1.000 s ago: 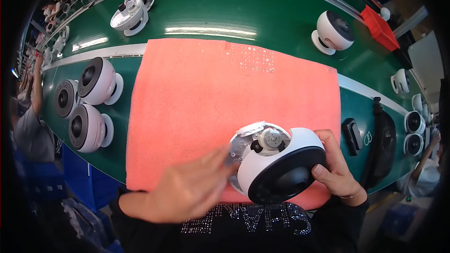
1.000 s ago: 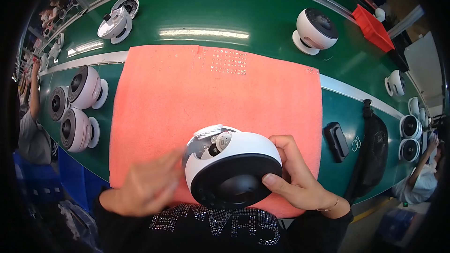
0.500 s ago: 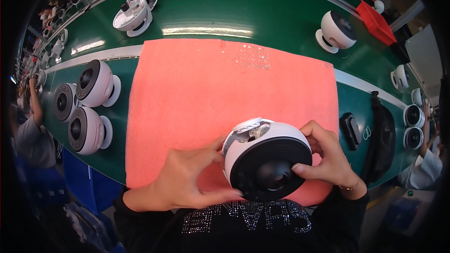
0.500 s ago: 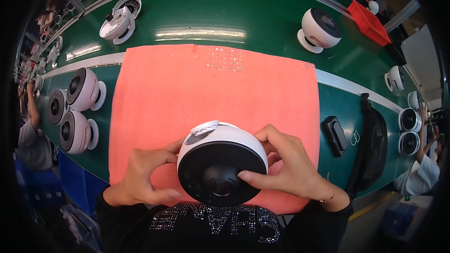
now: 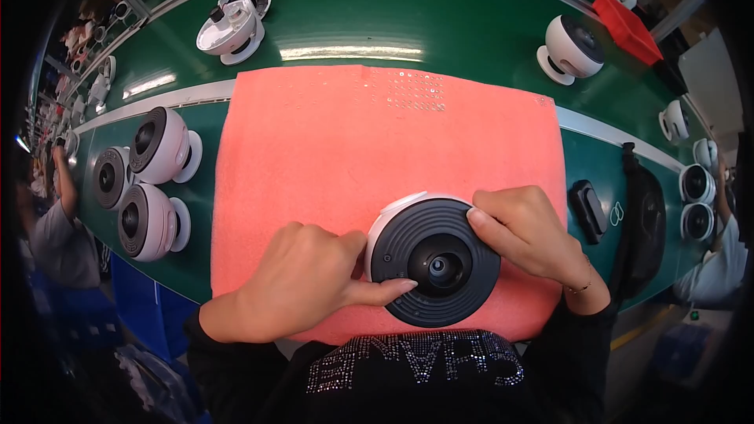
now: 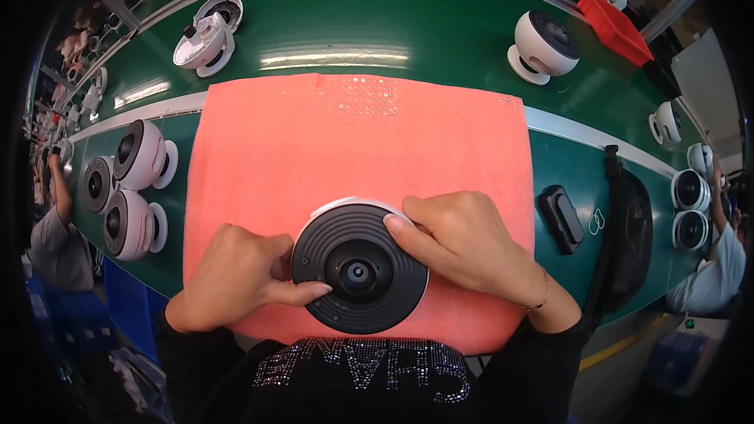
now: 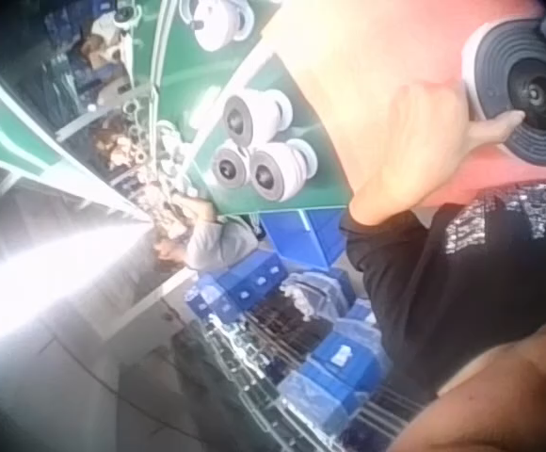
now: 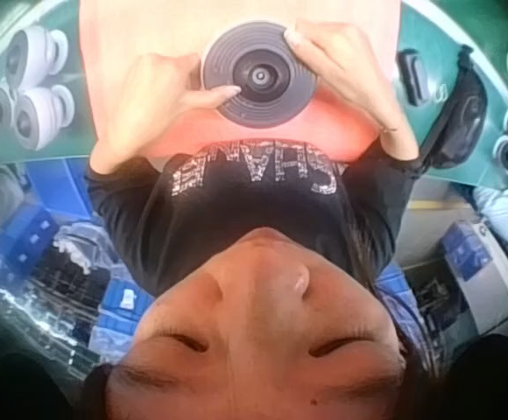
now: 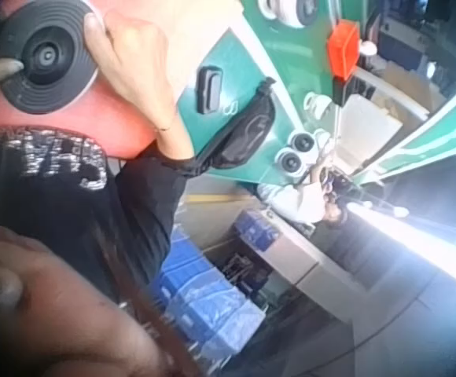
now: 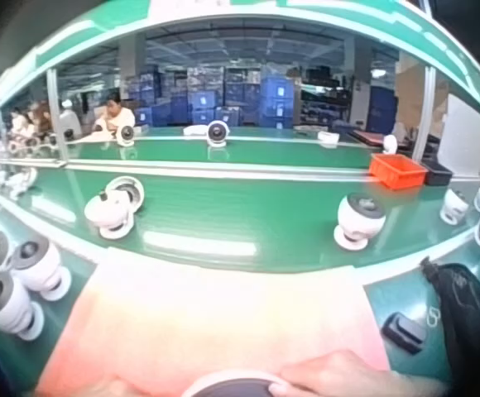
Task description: Assembling and testing the mechanical rotation of dome security camera components on a production line.
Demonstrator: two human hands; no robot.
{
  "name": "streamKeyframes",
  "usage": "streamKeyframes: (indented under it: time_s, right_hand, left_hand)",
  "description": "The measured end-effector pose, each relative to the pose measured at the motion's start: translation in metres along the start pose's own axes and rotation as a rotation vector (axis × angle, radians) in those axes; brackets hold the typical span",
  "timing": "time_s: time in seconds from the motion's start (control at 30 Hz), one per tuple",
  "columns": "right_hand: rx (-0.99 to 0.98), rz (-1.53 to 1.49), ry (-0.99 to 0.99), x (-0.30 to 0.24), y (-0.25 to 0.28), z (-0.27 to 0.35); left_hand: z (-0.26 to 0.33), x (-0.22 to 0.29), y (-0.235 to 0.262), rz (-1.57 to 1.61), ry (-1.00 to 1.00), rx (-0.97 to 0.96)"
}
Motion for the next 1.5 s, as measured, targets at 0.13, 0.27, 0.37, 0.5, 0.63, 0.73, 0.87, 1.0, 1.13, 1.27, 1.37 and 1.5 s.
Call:
streamKeyframes:
  time_s: [0.13, 0.27, 0.37, 0.5, 0.63, 0.73, 0.87, 1.0, 1.13, 1.27, 1.37, 1.5]
  right_hand:
    - [-0.023, 0.062, 0.038, -0.002, -0.004, -0.003]
    - [0.09, 0.317, 0.083, -0.013, -0.002, -0.002]
    - [0.21, 0.291, 0.395, -0.034, 0.002, 0.001]
    - [-0.005, 0.102, 0.461, -0.045, -0.003, 0.003]
    - [-0.202, 0.11, 0.513, -0.061, 0.004, 0.002]
    - [-0.165, 0.045, 0.469, -0.057, -0.005, 0.003]
    - [-0.066, 0.27, 0.501, -0.056, -0.023, -0.007]
    - [0.057, 0.12, 0.257, -0.033, -0.021, -0.016]
    - [-0.157, -0.636, -0.176, -0.012, -0.037, -0.011]
    - [-0.143, -0.704, -0.209, -0.017, -0.039, -0.017]
    - [-0.031, -0.5, -0.058, -0.04, -0.024, -0.025]
    - [0.269, -0.351, 0.144, -0.043, -0.019, -0.054]
  left_hand:
    - [0.002, -0.006, 0.002, 0.022, -0.001, -0.018]
    - [0.0, -0.008, 0.007, 0.037, 0.018, -0.035]
    - [-0.002, -0.007, 0.01, 0.046, 0.011, -0.052]
    - [0.0, -0.007, 0.011, 0.041, 0.008, -0.059]
    - [0.007, -0.01, 0.008, 0.024, -0.051, 0.022]
    - [0.004, -0.012, 0.008, 0.026, -0.075, 0.043]
    - [0.005, -0.016, 0.014, -0.054, -0.036, 0.013]
    - [0.006, -0.022, 0.013, -0.158, -0.012, 0.023]
    - [0.0, -0.035, 0.002, -0.11, 0.097, -0.143]
    - [0.001, -0.045, -0.02, 0.929, 0.149, -0.133]
    - [0.003, -0.033, 0.0, 0.913, 0.026, 0.115]
    - [0.0, -0.024, 0.02, 0.549, -0.155, 0.379]
Point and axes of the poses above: each hand's wrist, its own z-axis away from the middle knuckle, its own y-axis out of the back of the hand, x = y × z, the point moved 2 cm from there along -z, towards the middle knuckle, and after that the axes turned 1 degree about y, right-handed, at the moved point
